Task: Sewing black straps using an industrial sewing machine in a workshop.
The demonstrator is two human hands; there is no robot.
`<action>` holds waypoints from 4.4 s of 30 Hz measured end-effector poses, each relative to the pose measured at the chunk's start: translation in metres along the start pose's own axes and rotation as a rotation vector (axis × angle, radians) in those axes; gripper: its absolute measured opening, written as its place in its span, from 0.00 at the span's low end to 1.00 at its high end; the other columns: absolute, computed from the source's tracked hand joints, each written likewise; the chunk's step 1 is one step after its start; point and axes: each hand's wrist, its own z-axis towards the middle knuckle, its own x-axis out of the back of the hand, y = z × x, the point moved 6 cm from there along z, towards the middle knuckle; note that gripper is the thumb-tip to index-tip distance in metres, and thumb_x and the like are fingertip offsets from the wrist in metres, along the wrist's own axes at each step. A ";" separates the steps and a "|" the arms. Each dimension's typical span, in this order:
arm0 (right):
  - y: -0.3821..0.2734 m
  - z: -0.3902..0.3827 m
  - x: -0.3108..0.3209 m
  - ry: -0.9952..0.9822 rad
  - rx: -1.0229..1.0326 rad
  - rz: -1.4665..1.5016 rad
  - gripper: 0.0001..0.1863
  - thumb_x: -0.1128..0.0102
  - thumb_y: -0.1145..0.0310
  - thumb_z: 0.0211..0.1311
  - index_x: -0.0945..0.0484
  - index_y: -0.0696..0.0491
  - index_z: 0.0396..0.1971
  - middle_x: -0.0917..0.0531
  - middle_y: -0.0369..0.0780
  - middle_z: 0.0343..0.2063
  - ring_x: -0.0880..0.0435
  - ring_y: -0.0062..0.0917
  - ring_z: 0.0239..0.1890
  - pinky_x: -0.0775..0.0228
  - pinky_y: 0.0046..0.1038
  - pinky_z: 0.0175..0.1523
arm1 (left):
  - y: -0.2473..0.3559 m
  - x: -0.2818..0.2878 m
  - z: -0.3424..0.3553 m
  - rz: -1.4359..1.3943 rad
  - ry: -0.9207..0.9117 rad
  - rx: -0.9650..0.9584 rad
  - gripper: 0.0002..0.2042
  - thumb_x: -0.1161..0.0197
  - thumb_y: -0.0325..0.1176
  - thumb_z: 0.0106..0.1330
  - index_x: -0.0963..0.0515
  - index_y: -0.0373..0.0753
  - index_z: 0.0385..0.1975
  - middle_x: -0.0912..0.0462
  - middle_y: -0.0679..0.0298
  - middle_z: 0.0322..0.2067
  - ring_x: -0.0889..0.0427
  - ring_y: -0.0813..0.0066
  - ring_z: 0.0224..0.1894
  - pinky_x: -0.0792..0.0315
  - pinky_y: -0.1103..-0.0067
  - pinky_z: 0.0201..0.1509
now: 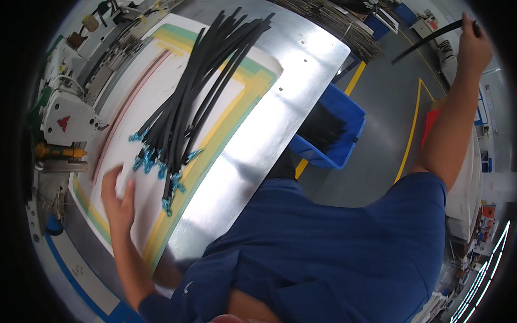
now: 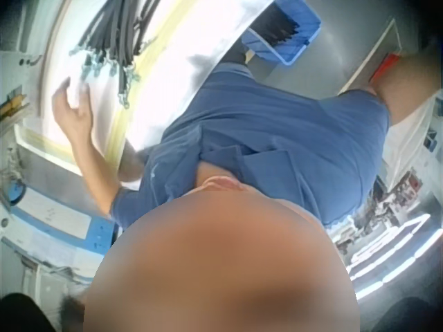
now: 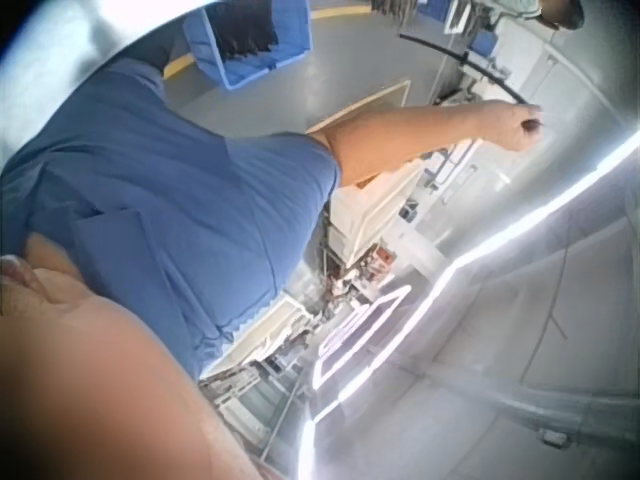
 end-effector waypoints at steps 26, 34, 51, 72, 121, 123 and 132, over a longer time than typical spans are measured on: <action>0.191 -0.266 -0.110 -0.665 -0.322 -0.388 0.23 0.39 0.50 0.68 0.13 0.56 0.47 0.10 0.49 0.44 0.13 0.47 0.52 0.23 0.43 0.58 | 0.054 -0.067 -0.005 0.348 -0.338 -0.115 0.35 0.34 0.34 0.60 0.33 0.30 0.69 0.25 0.49 0.49 0.24 0.49 0.50 0.29 0.62 0.56; -0.215 -0.284 -0.131 -1.136 0.067 0.721 0.13 0.28 0.64 0.65 0.15 0.55 0.45 0.12 0.37 0.33 0.18 0.17 0.35 0.25 0.26 0.41 | 0.042 -0.036 -0.010 0.219 -0.124 -0.053 0.30 0.32 0.44 0.66 0.26 0.33 0.64 0.22 0.50 0.52 0.23 0.50 0.55 0.29 0.61 0.60; -0.452 -0.346 -0.027 -1.332 1.040 0.794 0.10 0.27 0.73 0.54 0.19 0.56 0.34 0.18 0.43 0.34 0.17 0.43 0.37 0.25 0.40 0.42 | 0.010 0.010 -0.075 0.028 -0.017 -0.067 0.10 0.25 0.34 0.57 0.20 0.40 0.31 0.21 0.59 0.30 0.22 0.56 0.38 0.28 0.65 0.47; -0.527 -0.358 0.108 -0.652 1.400 1.194 0.12 0.34 0.66 0.49 0.23 0.51 0.34 0.18 0.34 0.33 0.17 0.26 0.33 0.26 0.28 0.31 | 0.028 -0.002 -0.066 -0.652 -0.396 0.113 0.14 0.28 0.31 0.65 0.17 0.34 0.48 0.18 0.61 0.44 0.19 0.66 0.47 0.27 0.72 0.52; -0.688 -0.404 -0.075 -0.930 1.173 1.183 0.21 0.36 0.80 0.54 0.15 0.47 0.49 0.16 0.37 0.42 0.13 0.37 0.44 0.20 0.37 0.46 | -0.117 0.004 0.055 0.277 0.182 -0.011 0.26 0.36 0.51 0.67 0.18 0.35 0.56 0.16 0.52 0.51 0.20 0.52 0.58 0.32 0.58 0.66; -0.690 -0.400 -0.076 -0.892 1.081 1.269 0.17 0.38 0.82 0.54 0.16 0.52 0.43 0.15 0.39 0.42 0.13 0.40 0.44 0.21 0.37 0.47 | -0.125 0.009 0.052 0.431 0.212 0.138 0.22 0.33 0.46 0.64 0.16 0.36 0.50 0.14 0.54 0.47 0.17 0.52 0.52 0.28 0.59 0.61; -0.697 -0.414 -0.083 -0.947 1.130 1.282 0.16 0.40 0.84 0.52 0.15 0.53 0.41 0.15 0.40 0.40 0.14 0.39 0.43 0.21 0.38 0.48 | -0.117 -0.001 0.053 0.205 0.248 -0.004 0.15 0.33 0.32 0.67 0.16 0.40 0.53 0.14 0.56 0.52 0.17 0.53 0.53 0.24 0.65 0.59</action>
